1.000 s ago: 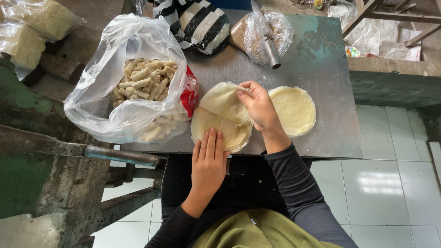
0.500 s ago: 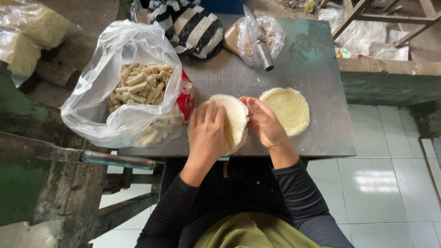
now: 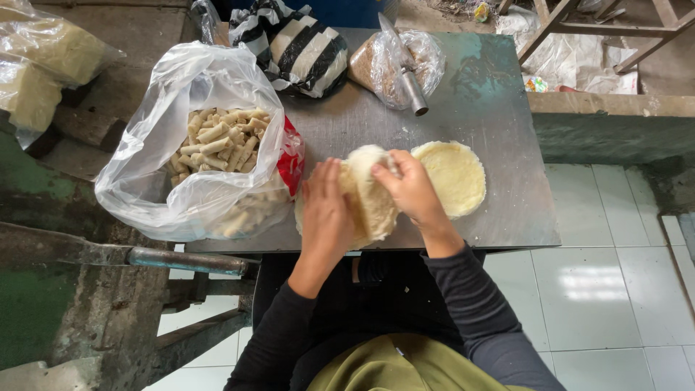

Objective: The person cuts a round block of dough into pieces with a knife on a metal table, wraps the cut pieces in a plastic bag, then flattens and shapes dough portions into round discs by hand, pressing and stretching them on the table.

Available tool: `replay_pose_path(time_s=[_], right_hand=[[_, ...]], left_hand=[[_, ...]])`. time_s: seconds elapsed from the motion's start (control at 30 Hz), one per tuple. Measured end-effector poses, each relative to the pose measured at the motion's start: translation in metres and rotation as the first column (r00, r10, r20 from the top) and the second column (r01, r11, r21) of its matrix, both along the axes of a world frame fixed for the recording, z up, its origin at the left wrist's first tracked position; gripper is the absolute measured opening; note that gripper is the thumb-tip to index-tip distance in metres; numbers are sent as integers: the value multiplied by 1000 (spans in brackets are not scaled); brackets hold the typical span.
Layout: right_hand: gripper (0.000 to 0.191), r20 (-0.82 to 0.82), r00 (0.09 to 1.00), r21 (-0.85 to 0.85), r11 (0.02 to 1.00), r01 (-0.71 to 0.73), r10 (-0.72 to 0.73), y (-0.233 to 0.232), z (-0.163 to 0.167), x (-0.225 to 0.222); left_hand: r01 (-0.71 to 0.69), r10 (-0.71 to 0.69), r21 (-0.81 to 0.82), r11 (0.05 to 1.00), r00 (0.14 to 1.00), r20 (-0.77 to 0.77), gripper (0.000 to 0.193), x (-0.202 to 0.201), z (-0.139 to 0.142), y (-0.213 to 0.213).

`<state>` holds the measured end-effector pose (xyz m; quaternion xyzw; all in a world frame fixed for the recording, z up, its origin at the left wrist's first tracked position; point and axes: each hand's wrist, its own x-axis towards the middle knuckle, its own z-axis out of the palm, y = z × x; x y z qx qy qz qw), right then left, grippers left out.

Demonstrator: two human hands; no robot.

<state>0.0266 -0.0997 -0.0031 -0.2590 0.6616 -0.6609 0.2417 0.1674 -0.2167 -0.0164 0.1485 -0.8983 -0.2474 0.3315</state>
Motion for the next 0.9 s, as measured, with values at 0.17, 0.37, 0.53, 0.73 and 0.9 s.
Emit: replay_pose_path(time_s=[0.17, 0.37, 0.53, 0.73, 0.9], right_hand=[[27, 201, 968, -273, 940, 205, -153, 43, 15, 16], [26, 237, 871, -433, 756, 491, -430, 97, 14, 54], [25, 255, 791, -553, 587, 591, -556, 127, 24, 75], [24, 143, 871, -491, 730, 475, -471, 126, 43, 71], [25, -421, 878, -107, 973, 202, -229, 97, 61, 87]], left_hand=[[9, 29, -220, 975, 985, 168, 52, -7, -17, 8], [-3, 50, -245, 970, 981, 186, 53, -7, -23, 10], [28, 29, -230, 973, 971, 239, 53, -6, -7, 14], [324, -296, 397, 859, 946, -132, 44, 26, 34, 55], [635, -388, 706, -314, 592, -706, 78, 31, 42, 85]])
